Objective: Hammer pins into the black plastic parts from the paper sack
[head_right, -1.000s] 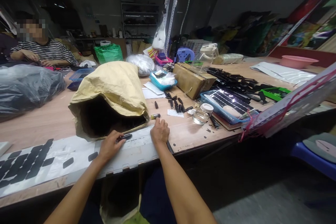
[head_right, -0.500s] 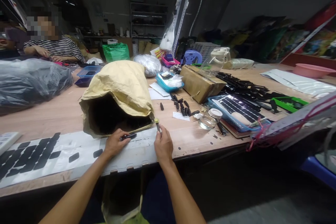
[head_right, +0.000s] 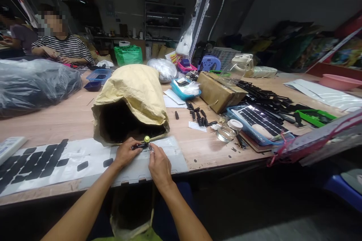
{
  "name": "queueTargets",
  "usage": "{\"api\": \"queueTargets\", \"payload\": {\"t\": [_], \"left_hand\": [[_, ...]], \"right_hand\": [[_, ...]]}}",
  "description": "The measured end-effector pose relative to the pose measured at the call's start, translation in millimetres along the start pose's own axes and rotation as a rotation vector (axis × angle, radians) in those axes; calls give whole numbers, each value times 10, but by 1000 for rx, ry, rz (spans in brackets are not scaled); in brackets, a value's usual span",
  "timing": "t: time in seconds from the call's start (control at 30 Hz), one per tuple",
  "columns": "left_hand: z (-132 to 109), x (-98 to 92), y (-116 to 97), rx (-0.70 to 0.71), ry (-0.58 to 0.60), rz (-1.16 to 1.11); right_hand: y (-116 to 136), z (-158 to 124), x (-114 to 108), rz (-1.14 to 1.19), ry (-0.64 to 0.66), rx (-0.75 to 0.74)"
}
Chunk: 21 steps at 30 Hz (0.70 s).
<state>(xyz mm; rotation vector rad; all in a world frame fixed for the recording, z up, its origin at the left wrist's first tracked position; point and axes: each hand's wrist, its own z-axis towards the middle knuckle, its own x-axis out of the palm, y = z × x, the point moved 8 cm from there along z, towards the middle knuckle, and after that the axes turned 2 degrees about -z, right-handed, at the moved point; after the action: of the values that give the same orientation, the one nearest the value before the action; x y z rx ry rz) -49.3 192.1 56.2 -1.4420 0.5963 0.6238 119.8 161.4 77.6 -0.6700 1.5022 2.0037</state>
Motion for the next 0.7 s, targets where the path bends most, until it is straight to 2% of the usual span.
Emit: {"api": "queueTargets", "payload": {"t": [0.13, 0.27, 0.4, 0.47, 0.57, 0.63, 0.7], "left_hand": [[3, 1, -8, 11, -5, -16], [0, 8, -6, 11, -8, -11], [-3, 11, 7, -6, -11, -9], [-5, 9, 7, -7, -16, 3], [-7, 10, 2, -5, -25, 24], [-6, 17, -2, -1, -27, 35], [-3, 28, -3, 1, -26, 45]], "right_hand": [[126, -5, 20, 0, -2, -38], [144, -34, 106, -30, 50, -7], [68, -30, -28, 24, -9, -2], [-39, -11, -214, 17, -116, 22], [-304, 42, -520, -97, -283, 143], [-522, 119, -641, -209, -295, 276], [-725, 232, -664, -320, -206, 402]]}}
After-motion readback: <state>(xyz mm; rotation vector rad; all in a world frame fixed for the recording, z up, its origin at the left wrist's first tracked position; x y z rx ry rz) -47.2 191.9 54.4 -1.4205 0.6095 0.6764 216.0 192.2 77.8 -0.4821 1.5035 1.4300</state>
